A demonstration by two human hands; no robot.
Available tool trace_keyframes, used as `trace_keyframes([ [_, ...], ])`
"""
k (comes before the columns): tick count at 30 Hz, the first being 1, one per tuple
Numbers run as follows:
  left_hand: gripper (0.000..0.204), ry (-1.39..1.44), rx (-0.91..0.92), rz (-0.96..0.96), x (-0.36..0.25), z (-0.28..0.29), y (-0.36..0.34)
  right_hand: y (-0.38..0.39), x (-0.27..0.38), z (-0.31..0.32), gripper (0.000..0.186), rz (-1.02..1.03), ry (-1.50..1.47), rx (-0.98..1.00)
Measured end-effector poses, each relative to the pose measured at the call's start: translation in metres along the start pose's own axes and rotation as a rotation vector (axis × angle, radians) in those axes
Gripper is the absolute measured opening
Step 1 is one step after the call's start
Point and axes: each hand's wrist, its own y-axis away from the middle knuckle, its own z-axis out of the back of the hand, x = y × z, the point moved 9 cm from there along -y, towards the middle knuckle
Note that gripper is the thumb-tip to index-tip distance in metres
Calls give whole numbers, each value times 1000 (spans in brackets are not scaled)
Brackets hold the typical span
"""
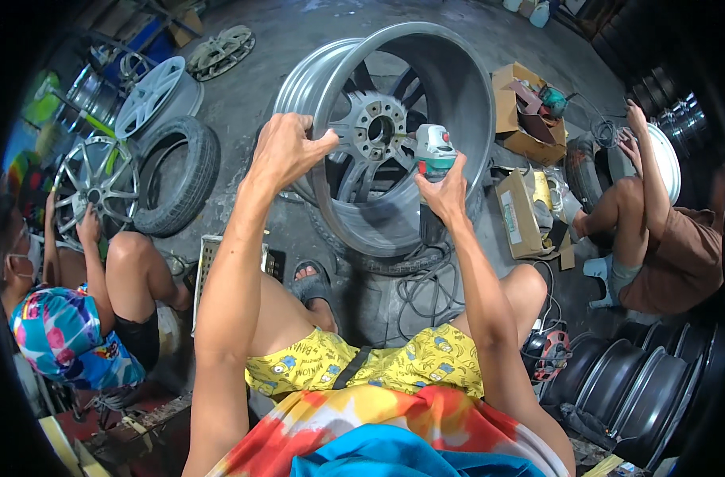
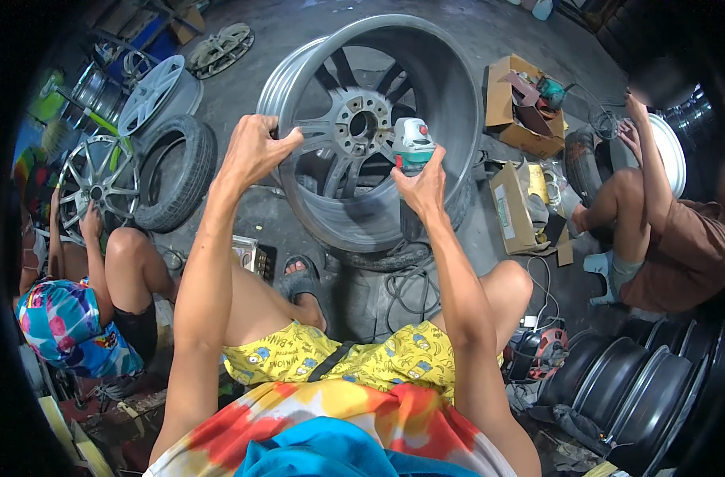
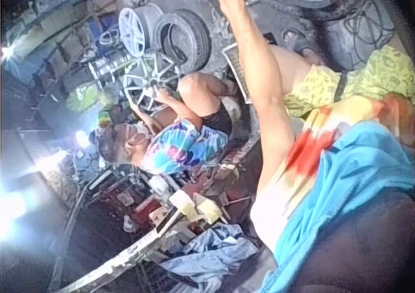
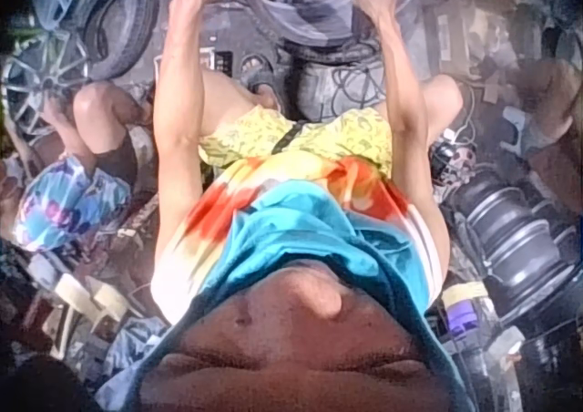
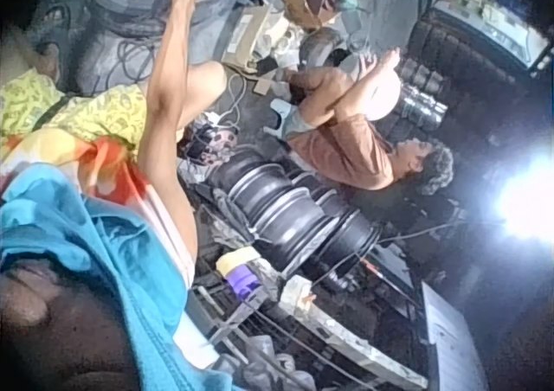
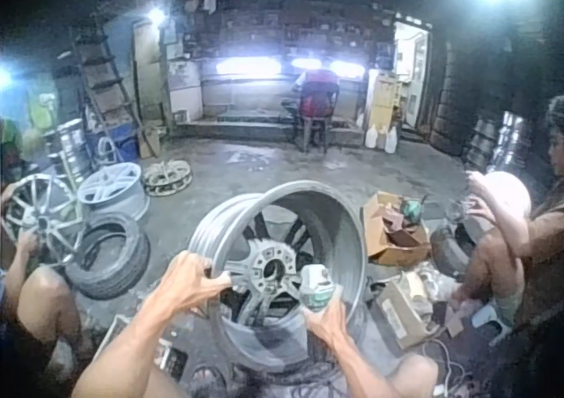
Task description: The person uses a power grinder to smooth the inner surfaces and bolt holes of a metal wheel rim by hand while holding the rim steady with the other hand.
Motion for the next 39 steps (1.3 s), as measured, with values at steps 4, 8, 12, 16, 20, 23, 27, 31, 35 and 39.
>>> trace_keyframes([
  [4, 49, 8, 16, 19, -2, 1, 1, 2, 11, 0, 79, 144, 7, -52],
  [8, 50, 32, 39, 67, 2, -1, 3, 7, 24, -9, 78, 148, 102, 13],
  [12, 48, 2, 77, 52, -11, -2, 8, 3, 17, -14, 79, 60, 127, 24],
  [16, 44, -6, 168, 33, -32, -8, 16, 9, 19, -6, 80, 181, 106, -50],
  [20, 46, 49, 110, -68, -46, -14, 27, 20, 21, -5, 78, 179, 142, -36],
  [23, 46, -11, 50, -102, -41, -14, 25, 21, 15, -4, 78, 65, 60, 8],
  [27, 45, -46, 77, -64, -35, -12, 25, 16, 10, 2, 77, 13, 35, -32],
  [31, 45, 39, 85, -62, -44, -14, 28, 10, 7, 7, 76, 99, 52, -68],
  [35, 44, 16, 57, -76, -42, -11, 28, 19, -4, 5, 78, 9, 47, -52],
  [39, 45, -35, 86, -35, -36, -12, 27, 23, -19, 3, 80, -126, 47, -26],
])
